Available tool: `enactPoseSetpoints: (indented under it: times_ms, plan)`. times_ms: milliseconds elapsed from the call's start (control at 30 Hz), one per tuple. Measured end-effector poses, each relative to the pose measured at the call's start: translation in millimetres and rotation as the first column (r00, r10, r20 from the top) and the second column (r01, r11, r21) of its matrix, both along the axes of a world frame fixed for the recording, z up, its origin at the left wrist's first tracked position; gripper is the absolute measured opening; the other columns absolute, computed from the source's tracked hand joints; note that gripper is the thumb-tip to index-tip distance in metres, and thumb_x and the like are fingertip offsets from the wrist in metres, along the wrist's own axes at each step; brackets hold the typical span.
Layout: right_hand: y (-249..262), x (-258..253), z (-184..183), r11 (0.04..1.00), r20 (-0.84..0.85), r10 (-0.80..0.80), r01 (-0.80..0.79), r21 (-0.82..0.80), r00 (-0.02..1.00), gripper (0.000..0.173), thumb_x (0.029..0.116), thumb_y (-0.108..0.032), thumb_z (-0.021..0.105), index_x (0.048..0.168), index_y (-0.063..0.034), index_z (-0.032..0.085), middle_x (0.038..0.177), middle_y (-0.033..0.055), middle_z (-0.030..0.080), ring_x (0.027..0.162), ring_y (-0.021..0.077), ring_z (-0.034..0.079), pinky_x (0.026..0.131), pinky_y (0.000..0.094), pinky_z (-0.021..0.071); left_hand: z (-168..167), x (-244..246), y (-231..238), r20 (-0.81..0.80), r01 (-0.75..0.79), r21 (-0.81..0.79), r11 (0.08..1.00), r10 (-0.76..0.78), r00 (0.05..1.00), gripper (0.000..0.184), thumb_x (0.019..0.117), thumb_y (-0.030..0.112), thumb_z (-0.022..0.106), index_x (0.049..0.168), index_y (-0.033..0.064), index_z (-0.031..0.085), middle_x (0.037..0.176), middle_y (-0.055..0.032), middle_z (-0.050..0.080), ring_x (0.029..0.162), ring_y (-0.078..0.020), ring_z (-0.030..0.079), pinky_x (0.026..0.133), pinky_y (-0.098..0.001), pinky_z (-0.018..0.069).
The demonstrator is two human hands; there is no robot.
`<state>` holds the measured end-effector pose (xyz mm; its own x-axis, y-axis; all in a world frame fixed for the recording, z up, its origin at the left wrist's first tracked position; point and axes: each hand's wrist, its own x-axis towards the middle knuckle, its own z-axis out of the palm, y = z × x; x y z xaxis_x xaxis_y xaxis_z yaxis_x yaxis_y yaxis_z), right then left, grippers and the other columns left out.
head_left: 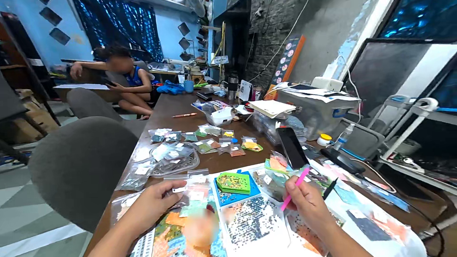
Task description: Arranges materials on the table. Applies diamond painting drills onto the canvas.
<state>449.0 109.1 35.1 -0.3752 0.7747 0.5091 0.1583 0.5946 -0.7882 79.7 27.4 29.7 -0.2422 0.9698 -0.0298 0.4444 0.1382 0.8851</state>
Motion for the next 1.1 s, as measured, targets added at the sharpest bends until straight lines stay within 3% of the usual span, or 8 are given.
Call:
enactPoseSetpoints:
  times_ms: [167, 400, 1100]
  plan:
    - [2.0, -3.3, -5.8, 0.988, 0.054, 0.079, -0.085, 0.132, 0.995, 0.041, 0.1084, -0.044, 0.045, 0.086, -0.0117, 0.057, 0.064, -0.0103, 0.052, 0.055, -0.007, 0.05, 0.052, 0.0131, 0.0449, -0.8, -1.0, -1.3, 0.019, -0.011, 0.01, 1.0, 0.01, 1.0, 0.027, 0.0955, 0.005, 0.066, 0.122, 0.0091, 0.07, 0.105, -0.004, 0.072, 0.085, -0.0097, 0.066, 0.077, -0.0294, 0.0543]
    - [-2.7, -6.8, -6.2, 0.982, 0.033, 0.132, -0.135, 0.13, 0.991, 0.038, 0.1078, -0.041, 0.049, 0.087, -0.0111, 0.058, 0.064, -0.01, 0.053, 0.056, -0.0081, 0.051, 0.053, 0.011, 0.0446, -1.3, -0.2, -1.9, 0.035, -0.026, 0.016, 1.0, 0.025, 0.999, 0.027, 0.0948, 0.003, 0.066, 0.121, 0.0085, 0.071, 0.102, -0.0033, 0.072, 0.082, -0.0078, 0.066, 0.075, -0.0265, 0.0541]
    - [-1.4, -9.2, -8.5, 0.985, 0.091, 0.085, -0.097, 0.144, 0.992, 0.038, 0.1068, -0.042, 0.051, 0.087, -0.0105, 0.06, 0.064, -0.0094, 0.054, 0.056, -0.0082, 0.053, 0.054, 0.0102, 0.0462, 0.6, 0.2, -2.0, 0.029, -0.033, 0.008, 0.999, 0.033, 0.999, 0.026, 0.0952, 0.004, 0.067, 0.12, 0.0104, 0.071, 0.104, -0.0025, 0.072, 0.081, -0.0088, 0.065, 0.073, -0.0274, 0.0539]
